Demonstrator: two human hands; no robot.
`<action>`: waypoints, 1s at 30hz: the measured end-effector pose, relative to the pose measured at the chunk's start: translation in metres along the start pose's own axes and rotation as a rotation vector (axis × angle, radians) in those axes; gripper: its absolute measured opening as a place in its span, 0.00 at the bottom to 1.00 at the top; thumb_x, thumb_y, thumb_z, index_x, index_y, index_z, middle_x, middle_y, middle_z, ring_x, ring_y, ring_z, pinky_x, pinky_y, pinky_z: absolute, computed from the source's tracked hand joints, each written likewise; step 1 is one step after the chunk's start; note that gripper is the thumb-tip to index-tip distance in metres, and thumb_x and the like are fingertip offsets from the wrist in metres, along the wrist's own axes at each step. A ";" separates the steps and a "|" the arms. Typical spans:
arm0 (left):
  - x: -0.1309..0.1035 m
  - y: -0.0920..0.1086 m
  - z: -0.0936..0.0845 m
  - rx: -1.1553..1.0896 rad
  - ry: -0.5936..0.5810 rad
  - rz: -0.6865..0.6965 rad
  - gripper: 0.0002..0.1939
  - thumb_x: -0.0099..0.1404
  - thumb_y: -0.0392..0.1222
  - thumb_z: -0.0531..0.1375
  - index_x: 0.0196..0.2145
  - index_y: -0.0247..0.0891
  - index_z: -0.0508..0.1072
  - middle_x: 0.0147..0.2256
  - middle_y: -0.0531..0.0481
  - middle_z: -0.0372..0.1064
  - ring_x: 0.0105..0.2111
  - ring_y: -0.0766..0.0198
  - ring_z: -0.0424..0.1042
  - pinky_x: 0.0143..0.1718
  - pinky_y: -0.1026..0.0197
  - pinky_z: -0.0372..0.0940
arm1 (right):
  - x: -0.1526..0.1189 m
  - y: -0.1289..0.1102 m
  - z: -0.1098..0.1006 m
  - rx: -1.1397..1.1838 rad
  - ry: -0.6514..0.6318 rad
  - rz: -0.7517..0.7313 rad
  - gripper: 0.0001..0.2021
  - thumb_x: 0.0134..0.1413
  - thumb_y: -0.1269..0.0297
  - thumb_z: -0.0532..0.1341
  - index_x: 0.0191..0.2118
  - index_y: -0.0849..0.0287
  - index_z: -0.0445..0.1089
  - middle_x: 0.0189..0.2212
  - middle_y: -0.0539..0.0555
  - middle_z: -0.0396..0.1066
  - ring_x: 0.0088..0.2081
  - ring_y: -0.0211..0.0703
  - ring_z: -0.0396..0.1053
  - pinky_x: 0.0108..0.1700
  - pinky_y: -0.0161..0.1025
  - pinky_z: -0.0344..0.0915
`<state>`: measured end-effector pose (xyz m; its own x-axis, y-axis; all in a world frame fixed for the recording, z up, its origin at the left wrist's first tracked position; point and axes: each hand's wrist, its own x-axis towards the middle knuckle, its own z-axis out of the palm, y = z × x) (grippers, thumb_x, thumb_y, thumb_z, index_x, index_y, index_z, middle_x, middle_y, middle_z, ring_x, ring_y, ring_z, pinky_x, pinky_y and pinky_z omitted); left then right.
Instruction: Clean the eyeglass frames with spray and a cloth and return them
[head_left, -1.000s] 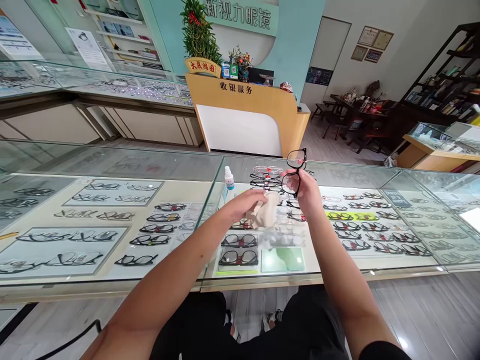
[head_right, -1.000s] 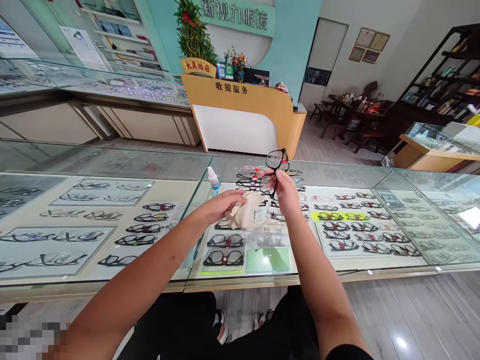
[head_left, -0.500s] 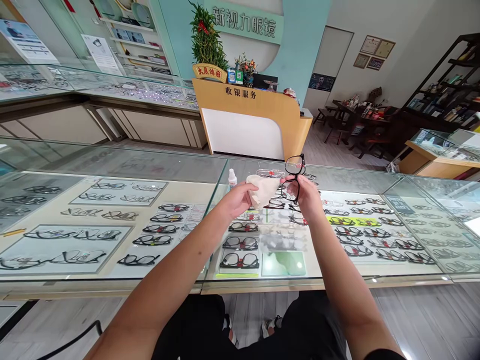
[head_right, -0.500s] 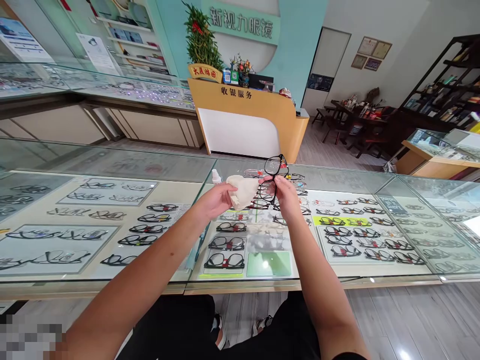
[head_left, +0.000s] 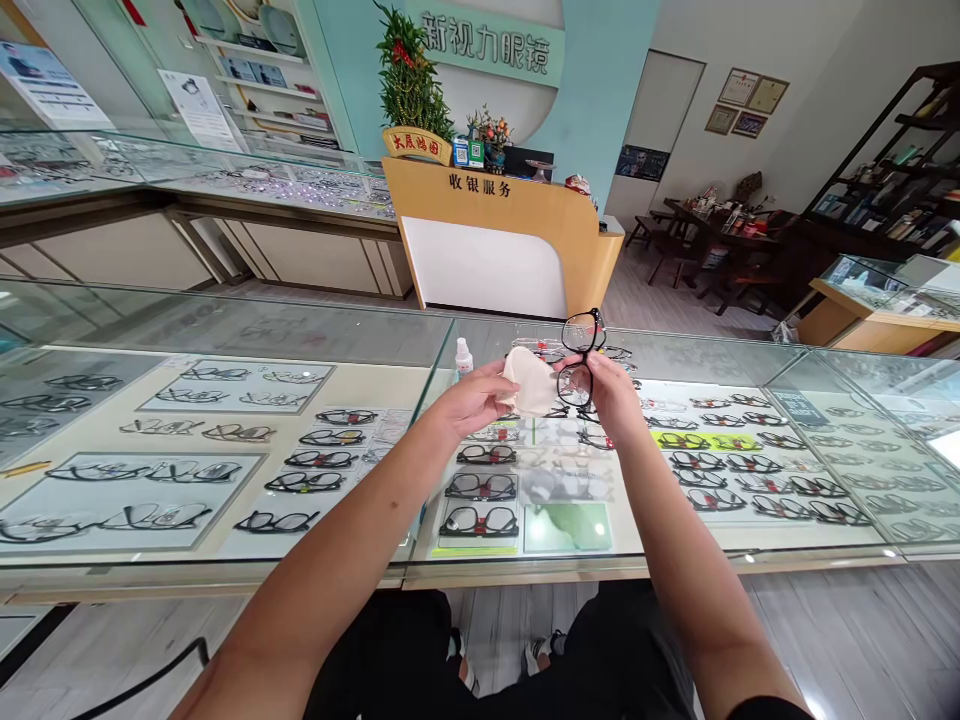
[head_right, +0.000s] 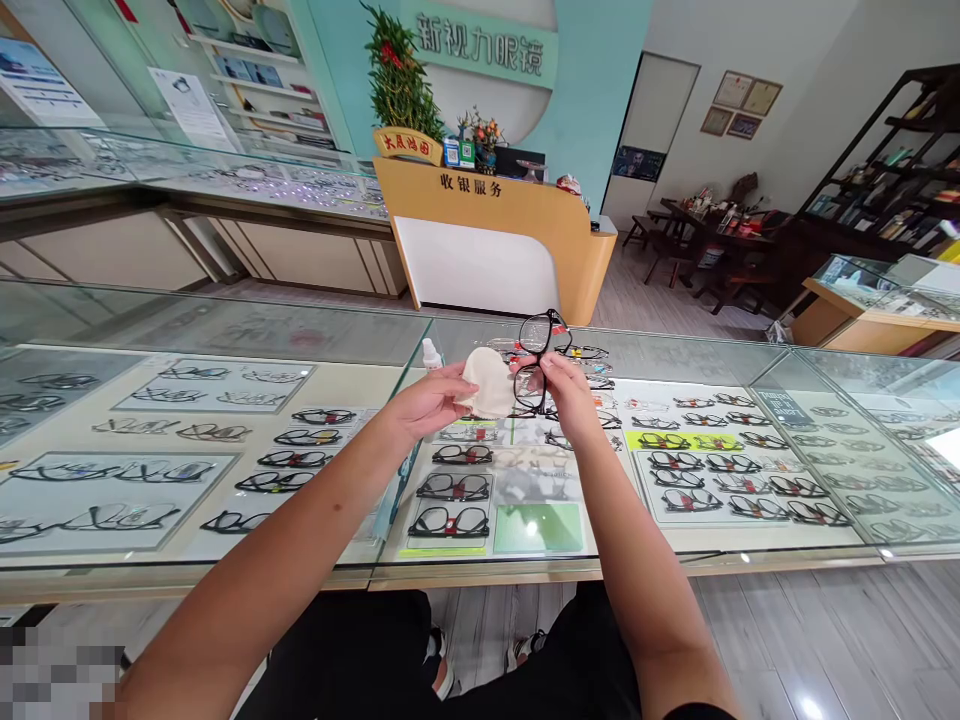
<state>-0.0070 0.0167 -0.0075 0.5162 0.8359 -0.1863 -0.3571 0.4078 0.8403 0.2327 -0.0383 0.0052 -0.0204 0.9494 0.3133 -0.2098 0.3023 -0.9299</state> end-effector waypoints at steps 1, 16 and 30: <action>0.000 0.000 0.000 0.003 -0.007 -0.005 0.28 0.49 0.27 0.70 0.50 0.35 0.81 0.43 0.44 0.83 0.40 0.58 0.81 0.41 0.59 0.74 | 0.000 0.000 0.000 0.004 -0.006 0.001 0.17 0.67 0.45 0.68 0.41 0.54 0.83 0.43 0.56 0.83 0.36 0.46 0.68 0.43 0.44 0.67; -0.006 0.002 0.002 -0.124 -0.175 0.076 0.25 0.55 0.31 0.76 0.52 0.36 0.83 0.40 0.45 0.85 0.37 0.58 0.83 0.39 0.62 0.75 | -0.006 -0.007 0.007 -0.026 -0.138 0.063 0.18 0.66 0.44 0.68 0.34 0.55 0.77 0.41 0.57 0.82 0.37 0.47 0.68 0.46 0.46 0.65; -0.003 0.006 0.008 -0.291 0.037 0.020 0.15 0.66 0.40 0.75 0.47 0.34 0.79 0.41 0.42 0.84 0.37 0.56 0.85 0.38 0.59 0.79 | -0.009 -0.007 0.008 -0.033 -0.261 0.094 0.20 0.69 0.45 0.67 0.31 0.54 0.74 0.41 0.57 0.83 0.43 0.50 0.72 0.48 0.46 0.64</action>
<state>-0.0048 0.0138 0.0023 0.4804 0.8553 -0.1943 -0.5778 0.4753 0.6635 0.2261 -0.0498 0.0102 -0.2901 0.9209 0.2602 -0.1628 0.2204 -0.9617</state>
